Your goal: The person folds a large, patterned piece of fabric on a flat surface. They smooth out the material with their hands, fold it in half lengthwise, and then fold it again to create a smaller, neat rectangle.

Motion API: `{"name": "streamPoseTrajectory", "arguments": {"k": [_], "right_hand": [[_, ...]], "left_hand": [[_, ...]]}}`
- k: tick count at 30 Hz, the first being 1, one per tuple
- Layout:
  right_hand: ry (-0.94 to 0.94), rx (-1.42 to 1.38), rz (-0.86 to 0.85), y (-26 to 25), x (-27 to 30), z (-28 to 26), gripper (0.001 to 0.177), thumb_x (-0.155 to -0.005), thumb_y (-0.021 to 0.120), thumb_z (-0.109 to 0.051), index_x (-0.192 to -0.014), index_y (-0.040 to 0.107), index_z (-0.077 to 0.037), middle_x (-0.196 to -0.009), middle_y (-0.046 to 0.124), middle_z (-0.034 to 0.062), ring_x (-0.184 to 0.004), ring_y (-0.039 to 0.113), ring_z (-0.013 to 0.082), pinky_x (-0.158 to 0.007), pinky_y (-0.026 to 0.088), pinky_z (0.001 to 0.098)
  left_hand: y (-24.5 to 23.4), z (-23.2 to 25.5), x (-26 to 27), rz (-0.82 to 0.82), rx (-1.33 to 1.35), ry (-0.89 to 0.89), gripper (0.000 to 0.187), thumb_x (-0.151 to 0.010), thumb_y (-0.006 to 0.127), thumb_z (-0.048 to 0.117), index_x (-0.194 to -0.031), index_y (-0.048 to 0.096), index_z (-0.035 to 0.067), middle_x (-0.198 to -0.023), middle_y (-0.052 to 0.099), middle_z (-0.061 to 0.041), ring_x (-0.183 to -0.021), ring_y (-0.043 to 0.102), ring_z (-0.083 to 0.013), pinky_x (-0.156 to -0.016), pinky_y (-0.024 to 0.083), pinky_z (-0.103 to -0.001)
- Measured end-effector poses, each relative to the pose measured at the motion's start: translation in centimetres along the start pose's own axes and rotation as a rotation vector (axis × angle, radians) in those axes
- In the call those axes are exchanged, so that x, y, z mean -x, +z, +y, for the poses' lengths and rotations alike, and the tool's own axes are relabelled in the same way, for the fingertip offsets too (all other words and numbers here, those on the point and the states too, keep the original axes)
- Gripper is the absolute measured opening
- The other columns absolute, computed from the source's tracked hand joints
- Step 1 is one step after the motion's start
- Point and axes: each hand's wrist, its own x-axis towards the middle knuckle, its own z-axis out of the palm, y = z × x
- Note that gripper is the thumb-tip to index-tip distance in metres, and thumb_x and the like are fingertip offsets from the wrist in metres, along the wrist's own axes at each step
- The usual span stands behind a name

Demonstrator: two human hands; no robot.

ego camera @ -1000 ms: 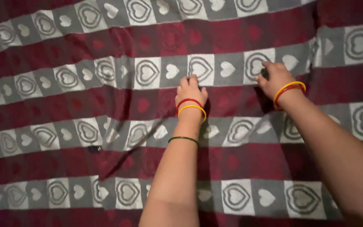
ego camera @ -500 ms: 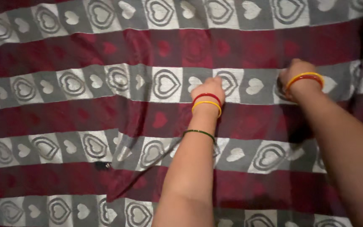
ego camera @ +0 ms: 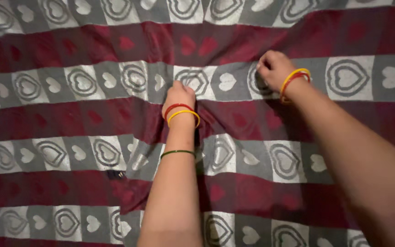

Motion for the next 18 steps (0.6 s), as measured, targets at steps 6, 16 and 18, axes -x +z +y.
{"name": "streamPoseTrajectory", "arguments": {"k": [6, 16, 18], "right_hand": [[0.190, 0.230, 0.426, -7.1, 9.3, 1.8, 0.035, -0.103, 0.066, -0.015, -0.135, 0.062, -0.002, -0.139, 0.060, 0.0244, -0.130, 0.053, 0.0455, -0.113, 0.039, 0.0527], [0.430, 0.746, -0.096, -12.7, 32.0, 11.1, 0.087, -0.092, 0.048, -0.058, -0.161, 0.029, -0.009, -0.168, 0.023, 0.0140, -0.153, 0.019, 0.0328, -0.121, 0.017, 0.0505], [0.587, 0.723, 0.007, -16.5, 37.6, 14.2, 0.085, -0.093, 0.050, -0.056, -0.159, 0.031, -0.005, -0.166, 0.028, 0.0163, -0.151, 0.024, 0.0340, -0.120, 0.021, 0.0505]], "left_hand": [[4.6, 3.5, 7.2, 0.421, 0.010, 0.536, 0.047, -0.088, 0.073, 0.039, -0.130, 0.062, 0.019, -0.136, 0.060, -0.009, -0.118, 0.063, -0.0314, -0.091, 0.052, -0.053], [11.8, 6.0, 20.5, -0.015, -0.014, 0.807, 0.085, -0.083, 0.070, 0.058, -0.157, 0.040, 0.030, -0.168, 0.028, -0.004, -0.156, 0.024, -0.0257, -0.125, 0.016, -0.059], [11.7, 6.2, 20.5, 0.013, -0.032, 0.810, 0.084, -0.083, 0.070, 0.057, -0.156, 0.040, 0.029, -0.168, 0.028, -0.005, -0.155, 0.025, -0.0263, -0.125, 0.017, -0.060]]}}
